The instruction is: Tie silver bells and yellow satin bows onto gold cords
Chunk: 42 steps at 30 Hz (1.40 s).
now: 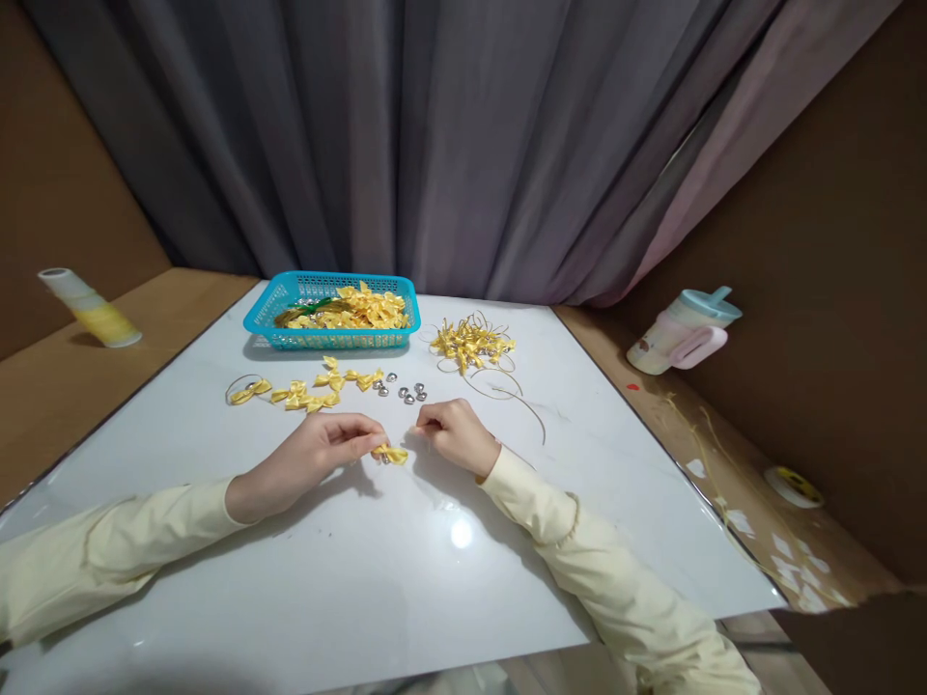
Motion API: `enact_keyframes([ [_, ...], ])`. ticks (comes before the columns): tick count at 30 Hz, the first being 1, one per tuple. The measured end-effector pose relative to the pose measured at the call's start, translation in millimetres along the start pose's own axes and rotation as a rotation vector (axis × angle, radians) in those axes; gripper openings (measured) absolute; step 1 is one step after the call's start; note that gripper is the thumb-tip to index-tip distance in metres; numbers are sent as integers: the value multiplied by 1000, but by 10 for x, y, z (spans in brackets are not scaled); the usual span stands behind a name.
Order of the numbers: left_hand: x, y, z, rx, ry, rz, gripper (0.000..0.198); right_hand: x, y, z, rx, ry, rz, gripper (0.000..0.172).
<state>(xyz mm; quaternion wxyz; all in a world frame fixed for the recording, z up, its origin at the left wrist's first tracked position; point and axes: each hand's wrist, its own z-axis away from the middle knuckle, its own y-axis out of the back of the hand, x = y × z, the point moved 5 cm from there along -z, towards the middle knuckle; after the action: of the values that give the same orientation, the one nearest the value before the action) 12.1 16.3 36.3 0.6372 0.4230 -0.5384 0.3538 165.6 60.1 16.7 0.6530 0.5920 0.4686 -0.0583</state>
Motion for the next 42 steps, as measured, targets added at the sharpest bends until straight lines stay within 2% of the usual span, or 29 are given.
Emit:
enact_keyframes([
  [4,30,11,-5,50,-20,39,17,-135,-90,42,-178,66,-70,12],
  [6,34,30,-8,90,-32,32,16,-196,-116,70,-240,52,-154,29],
  [8,24,47,-12,121,-37,20,16,-232,-112,88,-230,-9,-263,37],
  [10,4,54,-15,139,-37,13,16,-258,-95,96,-176,-71,-373,36],
  [12,-16,49,-19,138,-38,15,17,-287,-88,102,-139,-105,-467,35],
  [15,-28,38,-27,124,-60,26,17,-305,-105,112,-158,-146,-596,34],
  [21,-46,12,-49,54,-78,-4,18,-172,-199,133,-369,-234,-894,33],
  [24,-120,-10,-63,20,-36,20,19,-103,-245,129,-432,-293,-911,34],
  [26,-185,-19,-75,19,-13,64,19,-90,-253,113,-401,-310,-816,35],
  [27,-220,-20,-81,25,1,91,19,-90,-240,99,-346,-297,-732,36],
  [29,-290,-20,-90,39,40,146,20,-102,-166,70,-146,-206,-479,39],
  [32,-370,-12,-93,59,105,211,24,-199,-45,99,184,83,45,38],
  [34,-391,-4,-93,70,113,239,25,-284,-49,165,313,292,377,34],
  [36,-393,-1,-95,74,97,260,26,-347,-100,225,357,453,614,28],
  [38,-390,-5,-99,71,86,266,25,-397,-152,259,359,547,759,24],
  [42,-395,-15,-110,66,93,254,23,-476,-231,264,313,593,876,22],
])
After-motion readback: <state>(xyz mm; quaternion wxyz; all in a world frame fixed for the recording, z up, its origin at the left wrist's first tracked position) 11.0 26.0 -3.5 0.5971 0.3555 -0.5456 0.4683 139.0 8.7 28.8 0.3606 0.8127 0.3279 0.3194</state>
